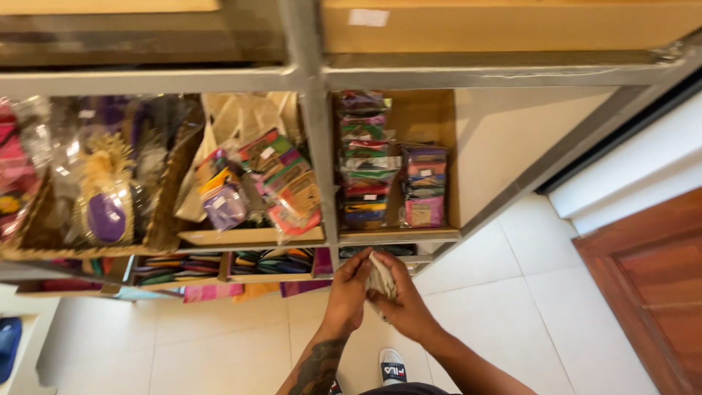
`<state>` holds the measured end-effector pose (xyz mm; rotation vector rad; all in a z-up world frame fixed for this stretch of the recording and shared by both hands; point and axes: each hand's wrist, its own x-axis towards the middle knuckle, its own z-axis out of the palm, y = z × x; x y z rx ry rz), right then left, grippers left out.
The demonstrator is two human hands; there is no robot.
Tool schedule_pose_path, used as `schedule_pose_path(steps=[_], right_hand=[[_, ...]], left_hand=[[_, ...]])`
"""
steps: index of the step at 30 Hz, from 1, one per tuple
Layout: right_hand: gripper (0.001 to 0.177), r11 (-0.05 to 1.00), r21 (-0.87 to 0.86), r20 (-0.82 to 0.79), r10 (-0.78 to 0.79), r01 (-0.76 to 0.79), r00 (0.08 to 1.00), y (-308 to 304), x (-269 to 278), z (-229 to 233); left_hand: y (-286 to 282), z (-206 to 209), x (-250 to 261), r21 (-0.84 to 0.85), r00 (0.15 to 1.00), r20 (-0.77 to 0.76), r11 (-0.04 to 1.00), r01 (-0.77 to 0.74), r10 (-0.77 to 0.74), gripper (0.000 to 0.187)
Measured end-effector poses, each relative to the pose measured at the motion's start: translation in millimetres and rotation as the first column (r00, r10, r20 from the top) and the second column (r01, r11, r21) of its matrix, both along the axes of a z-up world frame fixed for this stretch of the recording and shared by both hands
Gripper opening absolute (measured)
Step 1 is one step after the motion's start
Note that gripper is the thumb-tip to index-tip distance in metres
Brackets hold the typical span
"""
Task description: The person wipes a metal shelving unit with a white cloth, cleaning the surface and the edges of cardboard boxes. They then pick up and wipe several packaged decorative items, including small woven baskets and floral wreaths, before placing them back on the shelf.
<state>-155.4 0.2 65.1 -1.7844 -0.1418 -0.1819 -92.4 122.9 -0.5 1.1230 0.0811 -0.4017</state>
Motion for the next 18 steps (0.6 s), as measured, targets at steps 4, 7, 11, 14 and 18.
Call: schedule_pose_path(steps=[4,7,11,14,18], right_hand=[[0.060,0.971,0.239,-0.271,0.101,-0.034,0.957,41.6,1.6,-20.6],[0.054,0.981,0.195,-0.272,0.077,-0.023,0.959,63.2,14.3,-15.9],[0.053,0.887,0.462,-0.212,0.125,-0.013,0.969,82.6,32.1,7.4],[0.054,0.808,0.589,-0.192,0.135,0.004,0.972,89.1,37.3,22.8],[0.056,0.750,0.658,-0.243,0.129,0.066,0.961,89.2,36.6,37.2]], left_hand=[[60.6,11.5,-2.7,0.016,0.997,0.028,0.997,-0.072,0.072,0.034],[95.4,39.6,2.1,0.171,0.980,0.152,0.974,-0.152,0.126,0.032],[116.7,93.8,35.1,0.382,0.874,0.418,0.825,-0.417,0.248,0.032],[119.8,117.6,62.9,0.388,0.806,0.518,0.762,-0.518,0.285,0.036],[113.7,130.8,92.1,0.436,0.827,0.487,0.742,-0.508,0.280,0.047]])
